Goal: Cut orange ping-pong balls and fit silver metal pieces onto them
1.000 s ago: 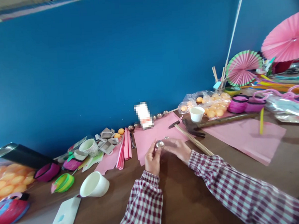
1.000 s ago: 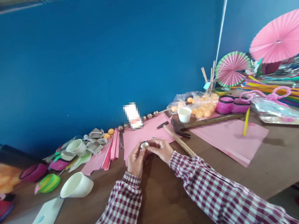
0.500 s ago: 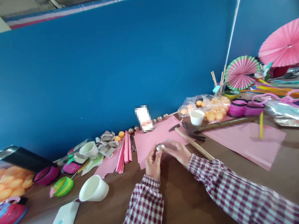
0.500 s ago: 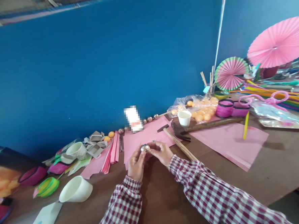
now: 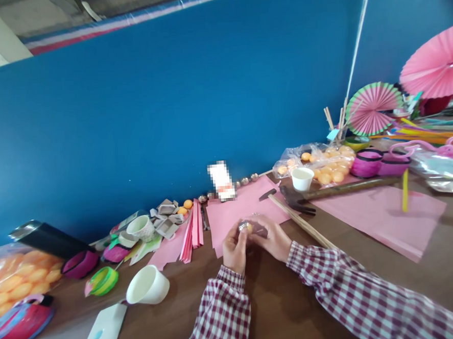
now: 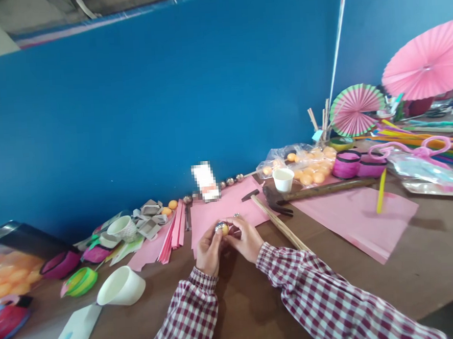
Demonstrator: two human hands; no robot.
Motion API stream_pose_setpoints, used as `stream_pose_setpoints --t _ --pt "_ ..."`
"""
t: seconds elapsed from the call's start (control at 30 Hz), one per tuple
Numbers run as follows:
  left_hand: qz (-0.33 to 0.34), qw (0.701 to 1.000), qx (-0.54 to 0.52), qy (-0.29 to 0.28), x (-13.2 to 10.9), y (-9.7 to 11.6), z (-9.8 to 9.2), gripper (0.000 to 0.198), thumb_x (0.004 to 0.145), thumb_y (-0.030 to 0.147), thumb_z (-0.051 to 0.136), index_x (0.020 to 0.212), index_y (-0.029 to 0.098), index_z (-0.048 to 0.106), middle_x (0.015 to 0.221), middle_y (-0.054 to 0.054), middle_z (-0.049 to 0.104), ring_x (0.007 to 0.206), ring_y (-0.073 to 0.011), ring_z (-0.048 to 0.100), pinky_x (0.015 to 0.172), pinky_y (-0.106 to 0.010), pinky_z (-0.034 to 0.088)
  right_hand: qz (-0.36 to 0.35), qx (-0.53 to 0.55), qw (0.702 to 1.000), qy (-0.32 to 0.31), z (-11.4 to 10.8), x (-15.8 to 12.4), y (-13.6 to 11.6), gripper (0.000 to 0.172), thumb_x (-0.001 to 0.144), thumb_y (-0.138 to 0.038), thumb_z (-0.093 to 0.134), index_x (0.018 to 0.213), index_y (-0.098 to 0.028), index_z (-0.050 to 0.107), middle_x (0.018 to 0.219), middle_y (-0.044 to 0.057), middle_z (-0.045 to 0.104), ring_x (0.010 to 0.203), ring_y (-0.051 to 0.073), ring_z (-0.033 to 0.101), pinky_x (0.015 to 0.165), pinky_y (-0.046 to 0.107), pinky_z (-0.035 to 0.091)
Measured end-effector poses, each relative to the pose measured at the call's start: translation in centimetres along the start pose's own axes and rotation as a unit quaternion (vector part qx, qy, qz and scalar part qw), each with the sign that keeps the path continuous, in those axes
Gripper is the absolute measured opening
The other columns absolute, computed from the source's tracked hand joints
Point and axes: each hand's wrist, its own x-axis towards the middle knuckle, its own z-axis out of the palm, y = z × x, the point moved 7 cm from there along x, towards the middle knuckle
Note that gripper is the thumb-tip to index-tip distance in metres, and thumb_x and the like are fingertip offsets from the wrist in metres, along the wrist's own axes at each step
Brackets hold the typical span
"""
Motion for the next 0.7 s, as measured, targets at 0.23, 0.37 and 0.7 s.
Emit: stream_pose_setpoints --t 0.23,0.37,0.7 --pt "-0.044 0.998 -0.035 -0.025 -0.5 0.4 0.9 0.037 0.073 0.037 0.053 0.101 0.013 0.058 0.086 -0.009 0.065 0.073 -0.0171 0.061 0.065 -0.03 0.05 0.005 -0.033 0.999 0.019 -0.6 0.2 -0.7 0.036 0.072 -0.032 0.057 0.106 -0.02 0.053 0.101 0.006 0.057 0.085 0.015 0.056 0.07 0.027 0.048" --pt "-0.058 0.994 -0.089 -0.011 -0.6 0.6 0.9 0.033 0.073 0.037 0.054 0.095 0.013 0.059 0.083 -0.008 0.064 0.064 -0.013 0.059 0.063 -0.029 0.05 0.019 0.004 1.0 0.001 -0.5 0.4 -0.9 0.035 0.074 -0.033 0.054 0.106 -0.019 0.052 0.103 0.005 0.058 0.087 0.015 0.056 0.075 0.029 0.047" --pt "-0.087 0.984 -0.155 0.001 -0.3 0.3 0.5 0.034 0.07 0.028 0.059 0.103 0.019 0.056 0.09 -0.007 0.064 0.073 -0.0142 0.061 0.067 -0.028 0.048 -0.056 -0.211 0.976 -0.014 -1.0 0.4 -1.8 0.042 0.078 -0.032 0.049 0.118 -0.021 0.043 0.112 0.006 0.054 0.093 0.017 0.053 0.076 0.029 0.045"
